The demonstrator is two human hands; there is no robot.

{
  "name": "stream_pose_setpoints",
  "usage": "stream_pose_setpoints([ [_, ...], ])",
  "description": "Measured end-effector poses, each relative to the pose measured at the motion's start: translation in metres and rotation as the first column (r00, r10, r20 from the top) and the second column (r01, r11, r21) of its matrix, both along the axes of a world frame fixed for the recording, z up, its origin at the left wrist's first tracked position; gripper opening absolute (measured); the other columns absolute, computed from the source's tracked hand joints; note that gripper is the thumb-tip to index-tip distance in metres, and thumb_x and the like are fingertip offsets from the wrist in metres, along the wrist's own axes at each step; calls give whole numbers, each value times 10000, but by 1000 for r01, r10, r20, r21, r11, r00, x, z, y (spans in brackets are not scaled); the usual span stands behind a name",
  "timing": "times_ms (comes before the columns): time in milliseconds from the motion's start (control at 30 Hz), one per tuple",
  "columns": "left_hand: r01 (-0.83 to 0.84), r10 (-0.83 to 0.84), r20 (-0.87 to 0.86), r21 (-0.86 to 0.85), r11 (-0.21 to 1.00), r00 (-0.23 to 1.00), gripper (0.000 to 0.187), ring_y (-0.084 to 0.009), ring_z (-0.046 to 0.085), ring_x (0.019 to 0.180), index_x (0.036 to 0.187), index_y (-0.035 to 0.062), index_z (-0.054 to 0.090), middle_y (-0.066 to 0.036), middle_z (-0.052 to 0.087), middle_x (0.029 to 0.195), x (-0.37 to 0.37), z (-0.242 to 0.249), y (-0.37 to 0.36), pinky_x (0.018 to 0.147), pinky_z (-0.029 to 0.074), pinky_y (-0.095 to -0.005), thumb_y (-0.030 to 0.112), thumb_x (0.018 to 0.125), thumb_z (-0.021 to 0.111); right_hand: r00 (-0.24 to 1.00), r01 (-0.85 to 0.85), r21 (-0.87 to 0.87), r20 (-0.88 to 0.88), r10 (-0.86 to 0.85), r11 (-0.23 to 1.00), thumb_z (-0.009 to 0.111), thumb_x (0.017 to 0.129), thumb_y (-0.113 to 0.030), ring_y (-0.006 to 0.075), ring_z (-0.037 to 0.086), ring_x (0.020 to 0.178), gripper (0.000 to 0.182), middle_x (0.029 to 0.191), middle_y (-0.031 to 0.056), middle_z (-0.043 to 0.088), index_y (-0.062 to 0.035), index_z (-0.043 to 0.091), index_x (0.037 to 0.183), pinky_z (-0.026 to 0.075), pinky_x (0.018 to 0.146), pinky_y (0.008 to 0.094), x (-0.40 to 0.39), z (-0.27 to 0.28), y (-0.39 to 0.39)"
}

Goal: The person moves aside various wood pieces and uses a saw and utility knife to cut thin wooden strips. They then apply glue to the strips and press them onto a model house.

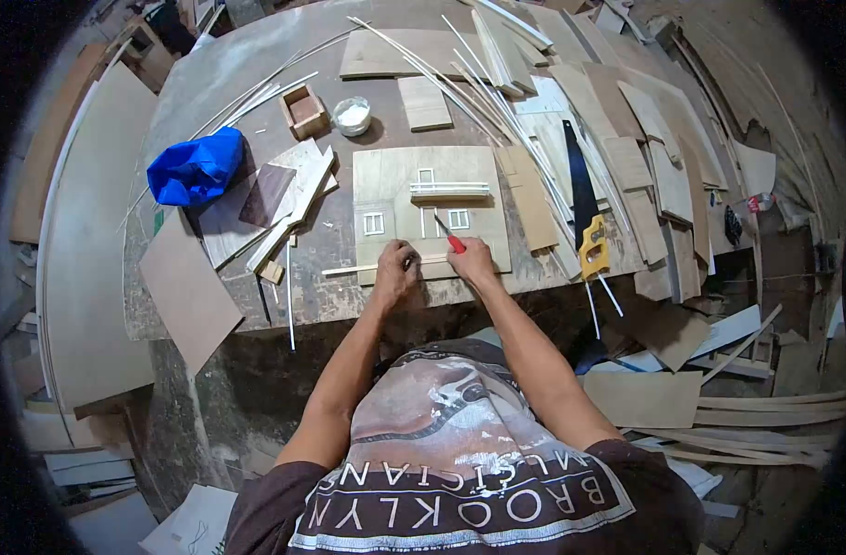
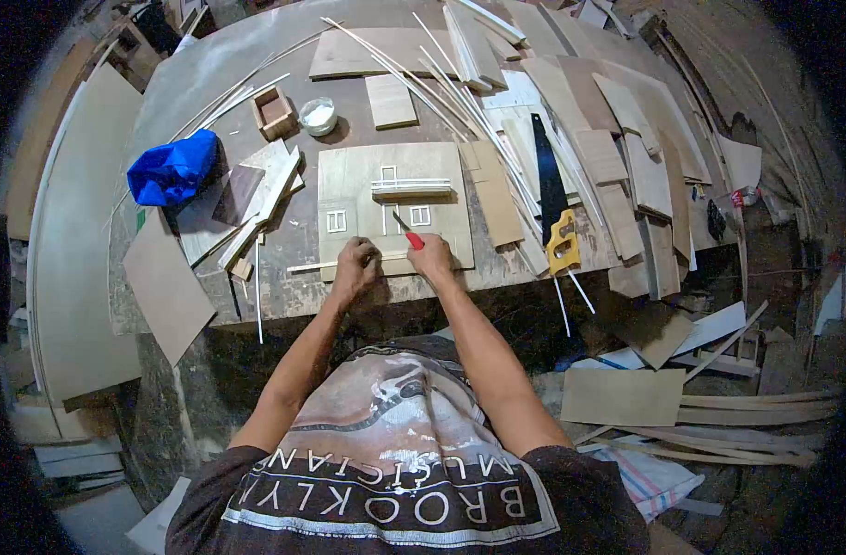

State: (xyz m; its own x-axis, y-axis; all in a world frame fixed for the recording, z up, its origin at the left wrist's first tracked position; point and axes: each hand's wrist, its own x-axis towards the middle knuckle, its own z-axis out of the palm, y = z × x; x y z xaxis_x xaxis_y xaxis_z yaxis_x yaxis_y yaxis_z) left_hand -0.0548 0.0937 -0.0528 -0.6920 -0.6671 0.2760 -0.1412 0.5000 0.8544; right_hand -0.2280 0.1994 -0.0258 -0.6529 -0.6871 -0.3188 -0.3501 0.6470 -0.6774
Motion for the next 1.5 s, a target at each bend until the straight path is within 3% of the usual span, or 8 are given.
stream_pose_setpoints([
  [400, 186, -145, 295, -115, 976, 944, 160, -403, 571, 936, 914, 24, 681, -194, 606, 966, 2, 17, -7, 816, 485, -465, 96, 788, 613, 996, 76, -118, 50, -71, 990, 706, 790, -269, 289, 674, 730, 256, 774, 167, 692, -42, 723, 907, 519, 709, 399, -3, -10, 28],
  [600, 135, -99, 279, -111, 985, 955, 145, -405, 588, 916, 907, 15, 681, -194, 612, 914, 2, 28, 10, 797, 497, -479, 84, 808, 599, 997, 82, 78, -12, -81, 994, 710, 772, -236, 253, 651, 660, 212, 691, 133, 665, -30, 692, 813, 494, 640, 411, 36, -2, 43],
  [733, 34, 8, 396, -97, 995, 918, 135, -410, 601, 900, 882, 3, 652, -197, 610, 893, 0, 35, 22, 772, 502, -488, 109, 800, 630, 827, 166, 126, 523, -208, 978, 712, 823, -193, 126, 536, 486, 146, 593, 20, 569, -51, 687, 849, 401, 464, 341, 66, 13, 47],
  [1100, 83, 22, 535, -172, 982, 844, 193, -366, 611, 972, 857, 1, 640, -174, 600, 963, -4, 49, 30, 753, 546, -469, 134, 748, 727, 663, 460, -84, 695, -279, 884, 637, 856, -83, 115, 463, 456, 204, 653, 14, 512, -10, 631, 1047, 356, 397, 293, 97, -8, 45],
  [1300, 79, 108, 538, -312, 947, 836, 288, -364, 633, 966, 842, -2, 642, -169, 633, 942, -9, 33, 34, 750, 548, -451, 201, 725, 808, 720, 444, -54, 616, -320, 894, 583, 853, -60, 118, 449, 462, 235, 654, 14, 508, -36, 650, 1077, 367, 401, 306, 102, -4, 46],
  [1367, -96, 37, 525, 86, 992, 850, 280, -337, 681, 838, 829, -21, 637, -187, 673, 852, -10, 47, 31, 698, 537, -429, 203, 769, 794, 787, 440, -123, 530, -316, 889, 570, 849, -53, 117, 455, 468, 204, 653, 10, 506, -45, 651, 1037, 365, 401, 308, 106, -12, 43],
  [1400, -96, 38, 524, 84, 992, 851, 280, -337, 681, 838, 829, -21, 637, -187, 673, 852, -12, 44, 31, 698, 537, -429, 203, 769, 794, 842, 426, -184, 439, -314, 886, 558, 845, -45, 117, 460, 475, 178, 653, 7, 505, -54, 651, 996, 363, 400, 309, 107, -14, 41],
  [1500, -248, 153, 200, 651, 717, 968, 185, -137, 614, 645, 928, -50, 678, -65, 677, 775, -17, 41, 26, 566, 497, -311, 126, 880, 710, 975, 214, -325, 128, -182, 921, 565, 880, -86, 213, 520, 523, 185, 654, 101, 540, -48, 669, 1028, 436, 499, 369, 98, -7, 33],
])
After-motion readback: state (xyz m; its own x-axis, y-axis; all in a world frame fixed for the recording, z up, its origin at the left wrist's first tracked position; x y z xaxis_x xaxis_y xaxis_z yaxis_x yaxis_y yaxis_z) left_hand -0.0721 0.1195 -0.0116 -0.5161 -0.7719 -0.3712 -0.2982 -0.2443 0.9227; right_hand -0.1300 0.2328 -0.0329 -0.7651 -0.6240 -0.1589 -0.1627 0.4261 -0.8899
